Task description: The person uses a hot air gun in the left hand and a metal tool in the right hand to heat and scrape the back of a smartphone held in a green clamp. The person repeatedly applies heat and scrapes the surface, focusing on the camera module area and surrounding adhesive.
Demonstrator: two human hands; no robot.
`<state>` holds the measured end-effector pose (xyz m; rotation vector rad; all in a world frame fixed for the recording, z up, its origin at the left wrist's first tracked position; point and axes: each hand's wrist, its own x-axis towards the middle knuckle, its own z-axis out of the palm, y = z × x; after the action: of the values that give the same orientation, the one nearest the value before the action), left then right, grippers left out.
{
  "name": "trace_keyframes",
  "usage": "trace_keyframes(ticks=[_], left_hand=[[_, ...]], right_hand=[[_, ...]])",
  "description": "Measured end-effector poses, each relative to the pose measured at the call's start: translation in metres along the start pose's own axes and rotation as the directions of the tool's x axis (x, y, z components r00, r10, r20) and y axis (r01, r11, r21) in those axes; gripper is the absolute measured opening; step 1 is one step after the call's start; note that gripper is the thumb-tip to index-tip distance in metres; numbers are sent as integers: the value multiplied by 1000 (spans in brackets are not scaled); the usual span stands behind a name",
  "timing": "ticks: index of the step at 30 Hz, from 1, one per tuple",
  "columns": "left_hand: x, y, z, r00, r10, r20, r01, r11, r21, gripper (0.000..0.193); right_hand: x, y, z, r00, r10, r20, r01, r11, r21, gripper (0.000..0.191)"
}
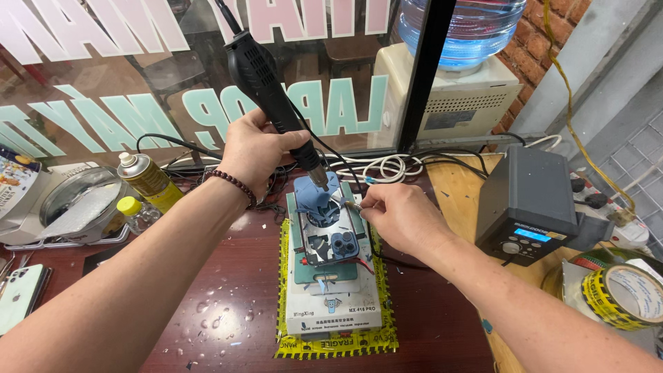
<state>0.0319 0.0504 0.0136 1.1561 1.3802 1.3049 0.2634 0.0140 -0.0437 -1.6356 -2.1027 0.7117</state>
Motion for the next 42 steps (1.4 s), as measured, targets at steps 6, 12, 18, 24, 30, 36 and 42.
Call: trace_keyframes(ticks=[6, 12, 18, 24, 30, 36, 42], left_hand=[[1, -4, -4, 1000, -20, -7, 20, 1000, 4, 23], [2, -6, -6, 1000, -23, -3, 23, 1000, -21, 22], [2, -8, -4, 1000, -21, -4, 21, 999, 43, 23], [2, -5, -3, 1000, -19, -17, 20, 999, 33, 23], [2, -1, -5, 999, -37, -14, 36, 999, -13, 22], [4, -1, -11, 998, -45, -31, 46, 999, 6, 23], [6, -6, -7, 1000, -6, -17, 6, 1000, -19, 23]], right_hand=[[9, 2, -6, 996, -84, 23, 83, 995, 48, 17], [3, -3, 1, 996, -58, -63, 60, 998, 35, 15], [18, 3, -11, 991, -122, 59, 125, 992, -34, 15], [-2, 2, 8, 982, -159, -105, 156, 987, -38, 15], [1, 2, -9, 996, -77, 47, 77, 997, -4, 24], [-4, -3, -16, 968, 188, 168, -219, 955, 197, 20], [-1, -2, -6, 993, 79, 93, -94, 980, 174, 18]])
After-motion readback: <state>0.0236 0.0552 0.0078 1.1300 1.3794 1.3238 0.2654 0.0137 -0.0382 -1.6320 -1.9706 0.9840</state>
